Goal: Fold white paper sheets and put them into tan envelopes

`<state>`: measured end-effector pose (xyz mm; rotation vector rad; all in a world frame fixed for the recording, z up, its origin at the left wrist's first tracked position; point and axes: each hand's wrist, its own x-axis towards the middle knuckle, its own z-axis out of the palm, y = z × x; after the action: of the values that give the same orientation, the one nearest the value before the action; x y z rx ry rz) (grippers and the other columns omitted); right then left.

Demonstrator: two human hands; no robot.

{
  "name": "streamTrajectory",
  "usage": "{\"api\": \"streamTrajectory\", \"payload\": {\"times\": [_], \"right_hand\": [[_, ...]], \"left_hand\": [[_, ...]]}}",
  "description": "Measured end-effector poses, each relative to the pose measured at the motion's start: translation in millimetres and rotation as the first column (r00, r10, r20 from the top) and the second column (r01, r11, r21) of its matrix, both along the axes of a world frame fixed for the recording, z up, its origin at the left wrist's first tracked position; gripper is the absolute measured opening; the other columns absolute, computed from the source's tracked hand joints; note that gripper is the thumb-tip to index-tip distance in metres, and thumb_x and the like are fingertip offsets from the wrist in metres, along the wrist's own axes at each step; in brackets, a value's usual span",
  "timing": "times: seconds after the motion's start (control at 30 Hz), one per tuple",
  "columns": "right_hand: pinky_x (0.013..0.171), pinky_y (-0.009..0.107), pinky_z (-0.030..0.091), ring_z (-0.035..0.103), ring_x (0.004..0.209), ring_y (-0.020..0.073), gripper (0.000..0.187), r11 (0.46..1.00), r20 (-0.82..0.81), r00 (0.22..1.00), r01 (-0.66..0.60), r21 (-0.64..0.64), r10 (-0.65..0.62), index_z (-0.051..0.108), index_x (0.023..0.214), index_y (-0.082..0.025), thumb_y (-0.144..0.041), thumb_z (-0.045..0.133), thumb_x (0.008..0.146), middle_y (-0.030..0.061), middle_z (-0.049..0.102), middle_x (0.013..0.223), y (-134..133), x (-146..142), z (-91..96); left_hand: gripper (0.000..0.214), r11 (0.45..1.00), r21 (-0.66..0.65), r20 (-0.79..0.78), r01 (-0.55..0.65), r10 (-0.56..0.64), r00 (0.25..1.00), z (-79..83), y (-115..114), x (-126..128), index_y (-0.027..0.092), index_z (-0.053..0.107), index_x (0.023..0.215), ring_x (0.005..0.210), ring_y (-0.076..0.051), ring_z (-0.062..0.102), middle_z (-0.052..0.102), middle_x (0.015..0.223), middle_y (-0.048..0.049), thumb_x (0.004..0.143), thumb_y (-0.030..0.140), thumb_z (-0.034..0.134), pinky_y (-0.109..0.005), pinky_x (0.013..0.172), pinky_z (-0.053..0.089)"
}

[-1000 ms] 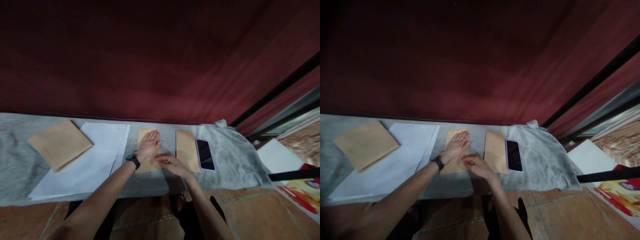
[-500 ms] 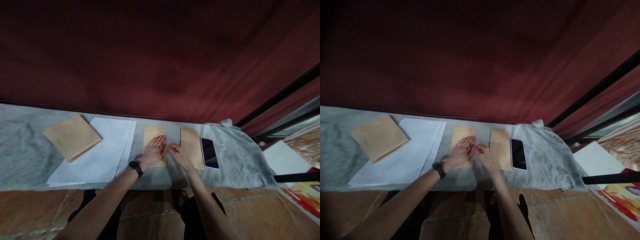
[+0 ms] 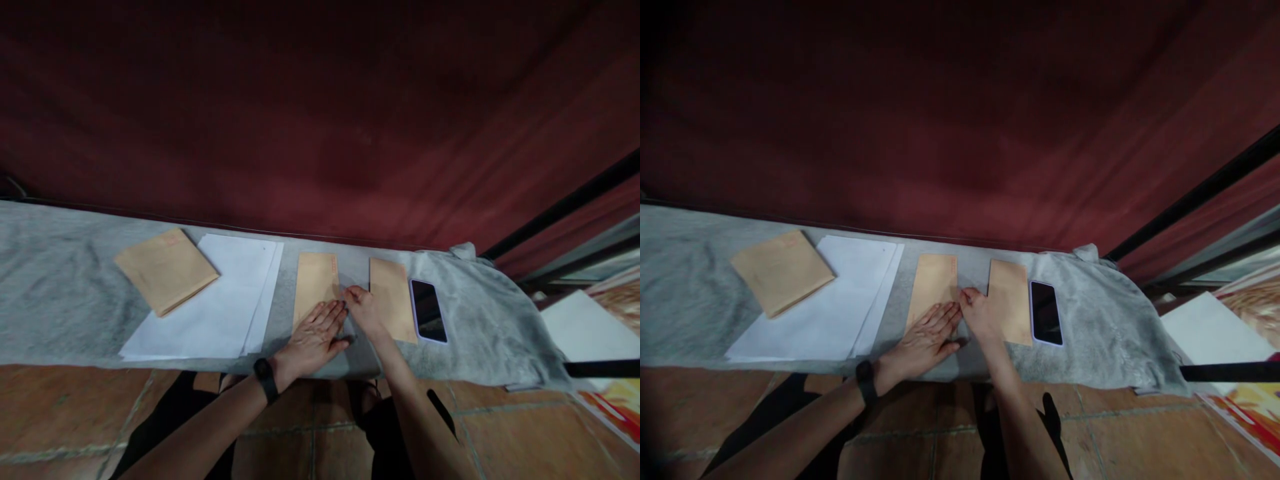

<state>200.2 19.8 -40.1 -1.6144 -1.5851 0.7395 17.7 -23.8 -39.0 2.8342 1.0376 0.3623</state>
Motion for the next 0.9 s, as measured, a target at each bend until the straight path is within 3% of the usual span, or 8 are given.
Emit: {"api": "streamTrajectory", "payload": {"times": [0.1,0.2,0.37,0.53,0.9], "right_hand": [[0.087,0.032,0.052,0.070,0.090,0.0198,0.029,0.999,0.037,0.999,-0.030,0.023,0.029,0.073,0.094,-0.021,-0.035,0.047,0.096,0.0065,0.076,0.095,0.0,0.6,-0.9],[0.103,0.035,0.048,0.067,0.110,0.0197,0.033,0.984,0.118,0.983,-0.152,0.088,0.142,0.072,0.110,-0.021,-0.035,0.044,0.099,0.0082,0.074,0.116,-1.4,-2.1,0.0],[0.119,0.043,0.032,0.047,0.139,0.0200,0.042,0.942,0.360,0.891,-0.325,0.080,0.277,0.059,0.137,-0.021,-0.034,0.036,0.104,0.0082,0.054,0.147,-7.0,-12.3,-1.3],[0.122,0.046,0.025,0.033,0.148,0.0216,0.050,0.958,0.560,0.794,-0.286,0.000,0.237,0.039,0.153,-0.021,-0.034,0.032,0.105,0.0079,0.038,0.159,-9.0,-17.4,-6.3],[0.122,0.047,0.018,0.027,0.150,0.0228,0.054,0.966,0.622,0.753,-0.257,-0.021,0.214,0.031,0.156,-0.020,-0.039,0.029,0.105,0.0068,0.034,0.161,-5.4,-10.4,-16.7]], "left_hand": [[0.069,1.000,0.015,0.018,-0.008,0.008,1.000,1.0,-11.6,-2.7,0.013,0.032,0.154,0.150,-0.022,0.027,0.038,0.159,-0.0133,0.101,0.058,0.031,-0.041,0.124,0.015],[0.075,1.000,0.011,0.019,-0.009,0.009,1.000,3.4,-18.8,-3.9,0.011,0.033,0.152,0.150,-0.024,0.029,0.039,0.158,-0.0157,0.099,0.064,0.029,-0.041,0.124,0.016],[0.080,1.000,-0.006,-0.002,0.000,0.000,1.000,11.4,-24.4,-4.9,0.007,0.038,0.149,0.148,-0.026,0.031,0.044,0.154,-0.0181,0.098,0.068,0.025,-0.041,0.123,0.016],[0.085,1.000,-0.003,0.002,0.026,-0.026,1.000,10.7,-28.4,-6.0,0.006,0.041,0.147,0.147,-0.027,0.034,0.048,0.151,-0.0189,0.095,0.072,0.028,-0.042,0.123,0.017],[0.092,0.999,-0.001,0.006,0.047,-0.047,0.999,-3.2,-39.6,-9.2,0.004,0.038,0.149,0.149,-0.028,0.031,0.041,0.155,-0.0202,0.091,0.076,0.034,-0.042,0.125,0.014]]}}
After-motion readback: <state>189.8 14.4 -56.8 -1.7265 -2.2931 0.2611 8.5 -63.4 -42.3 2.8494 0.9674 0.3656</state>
